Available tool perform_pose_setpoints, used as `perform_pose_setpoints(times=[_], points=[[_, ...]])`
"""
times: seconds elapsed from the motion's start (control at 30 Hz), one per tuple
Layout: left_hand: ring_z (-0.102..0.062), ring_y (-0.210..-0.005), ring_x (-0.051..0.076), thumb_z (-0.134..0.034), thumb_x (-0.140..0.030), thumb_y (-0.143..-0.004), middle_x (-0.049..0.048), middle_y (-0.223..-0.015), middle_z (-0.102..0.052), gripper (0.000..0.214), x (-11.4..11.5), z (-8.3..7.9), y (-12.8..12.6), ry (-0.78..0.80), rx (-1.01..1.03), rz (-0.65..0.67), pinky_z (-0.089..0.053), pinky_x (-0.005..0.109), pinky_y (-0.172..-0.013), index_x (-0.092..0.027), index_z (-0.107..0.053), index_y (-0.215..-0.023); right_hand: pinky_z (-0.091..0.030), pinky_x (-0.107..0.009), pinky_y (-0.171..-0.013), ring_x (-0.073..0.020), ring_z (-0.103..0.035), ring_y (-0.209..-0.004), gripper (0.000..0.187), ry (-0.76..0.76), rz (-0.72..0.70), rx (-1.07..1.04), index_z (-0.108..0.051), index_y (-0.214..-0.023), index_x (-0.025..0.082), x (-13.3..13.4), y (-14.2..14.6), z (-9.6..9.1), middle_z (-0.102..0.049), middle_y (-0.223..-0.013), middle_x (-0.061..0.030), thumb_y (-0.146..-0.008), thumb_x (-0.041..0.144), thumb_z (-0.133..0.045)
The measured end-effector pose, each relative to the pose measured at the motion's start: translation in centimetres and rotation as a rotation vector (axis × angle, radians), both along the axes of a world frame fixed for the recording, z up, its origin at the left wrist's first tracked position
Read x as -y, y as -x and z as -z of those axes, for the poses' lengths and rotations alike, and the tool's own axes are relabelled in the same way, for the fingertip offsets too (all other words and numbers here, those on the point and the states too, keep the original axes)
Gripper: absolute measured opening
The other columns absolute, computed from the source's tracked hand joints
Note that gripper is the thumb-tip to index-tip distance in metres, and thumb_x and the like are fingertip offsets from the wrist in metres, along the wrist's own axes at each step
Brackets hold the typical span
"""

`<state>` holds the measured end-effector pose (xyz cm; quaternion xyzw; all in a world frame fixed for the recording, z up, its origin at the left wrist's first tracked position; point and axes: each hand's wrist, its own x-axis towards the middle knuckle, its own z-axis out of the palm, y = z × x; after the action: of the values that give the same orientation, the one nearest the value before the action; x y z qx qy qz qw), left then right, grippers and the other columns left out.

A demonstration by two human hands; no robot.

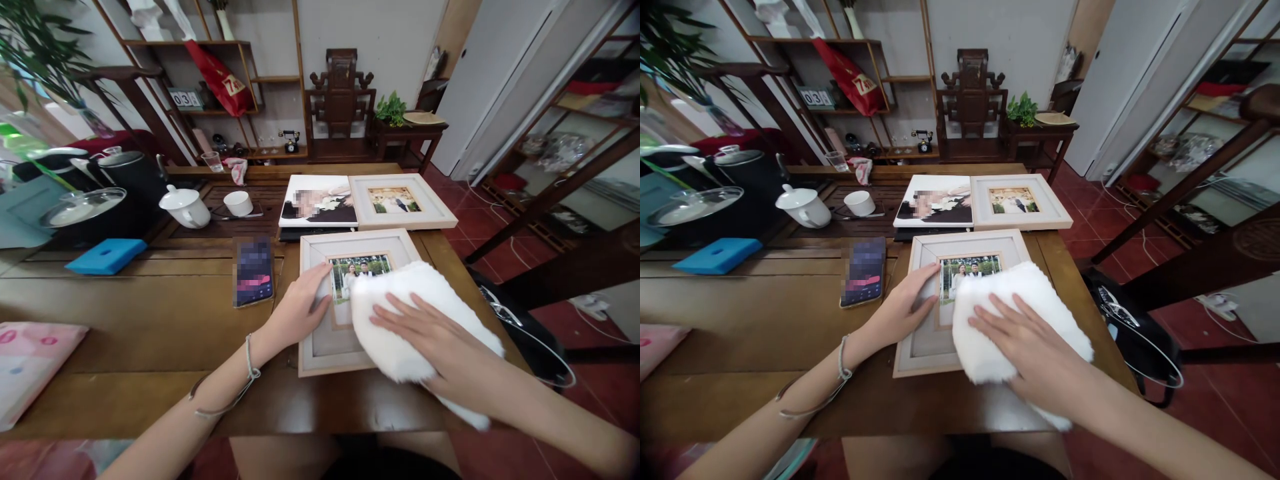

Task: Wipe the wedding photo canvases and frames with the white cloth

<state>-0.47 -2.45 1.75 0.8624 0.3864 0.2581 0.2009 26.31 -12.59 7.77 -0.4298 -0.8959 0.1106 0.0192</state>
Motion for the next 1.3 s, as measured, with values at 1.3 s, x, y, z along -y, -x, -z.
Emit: perform_pose_setpoints(times=[1.3], points=[[-0.050, -0.132, 0.023, -0.030, -0.026, -0.101, 0.0132, -0.140, -0.055, 0.040, -0.1, 0.4, -0.2, 0.035, 0.206, -0.077, -0.039, 0.046, -0.113, -0.019, -0.045, -0.138, -0.034, -0.058, -0.111, -0.0449, -0.034, -0.139, 0.071, -0.091, 0.045, 0.109, -0.047, -0.140, -0.001, -3.4, 9.1, 0.8, -0.045, -0.146, -0.0255, -0.072, 0.018, -0.061]])
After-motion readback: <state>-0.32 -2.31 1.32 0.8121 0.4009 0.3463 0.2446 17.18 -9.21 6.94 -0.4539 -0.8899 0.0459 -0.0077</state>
